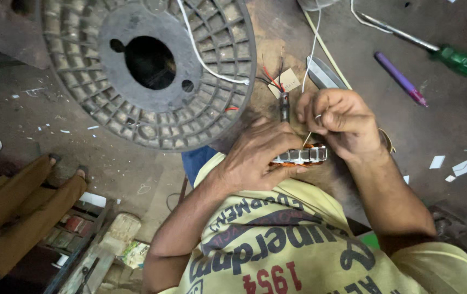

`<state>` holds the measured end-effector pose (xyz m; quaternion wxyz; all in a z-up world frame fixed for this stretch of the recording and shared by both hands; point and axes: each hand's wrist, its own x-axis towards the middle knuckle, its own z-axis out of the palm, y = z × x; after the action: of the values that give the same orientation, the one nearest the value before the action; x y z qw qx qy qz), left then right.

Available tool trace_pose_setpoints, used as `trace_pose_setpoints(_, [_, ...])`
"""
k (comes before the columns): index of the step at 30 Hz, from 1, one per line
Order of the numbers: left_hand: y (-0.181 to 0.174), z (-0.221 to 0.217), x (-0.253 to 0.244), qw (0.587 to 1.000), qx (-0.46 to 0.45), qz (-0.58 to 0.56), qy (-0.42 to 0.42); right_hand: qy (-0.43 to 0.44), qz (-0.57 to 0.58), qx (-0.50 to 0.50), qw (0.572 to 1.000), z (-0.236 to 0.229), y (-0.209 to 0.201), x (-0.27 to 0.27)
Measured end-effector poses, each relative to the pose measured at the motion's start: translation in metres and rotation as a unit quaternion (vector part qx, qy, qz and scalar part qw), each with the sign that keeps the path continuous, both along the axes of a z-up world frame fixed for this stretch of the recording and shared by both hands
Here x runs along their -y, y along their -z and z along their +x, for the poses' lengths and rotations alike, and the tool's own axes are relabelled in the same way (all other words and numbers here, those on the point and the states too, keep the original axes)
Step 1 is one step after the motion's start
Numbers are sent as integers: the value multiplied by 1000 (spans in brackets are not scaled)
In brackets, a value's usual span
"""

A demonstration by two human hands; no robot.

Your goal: The person winds white thread around a small electrical coil held in both hands. The person repeatedly wraps the thread around the coil's slots, adjusting the coil's orientation as needed. The person continues this winding process throughout the clip.

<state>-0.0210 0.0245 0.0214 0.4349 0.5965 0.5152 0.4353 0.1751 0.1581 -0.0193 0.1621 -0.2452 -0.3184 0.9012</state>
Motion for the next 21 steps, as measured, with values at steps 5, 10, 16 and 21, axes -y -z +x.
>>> trace_pose_setpoints(5, [2, -1, 1, 1000, 8, 1, 5, -10, -37, -18, 999, -10, 1, 1])
trace_pose_setpoints(10, [3, -2, -1, 1000, 4, -8, 17, -43, -51, 0, 998, -17, 4, -1])
trace_pose_setpoints(16, [2, -4, -4, 1000, 9, 0, 17, -78, -55, 8, 995, -19, 2, -8])
trace_pose_setpoints(21, [0, -3, -6, 999, 13, -29, 17, -87, -48, 29, 995, -17, 6, -7])
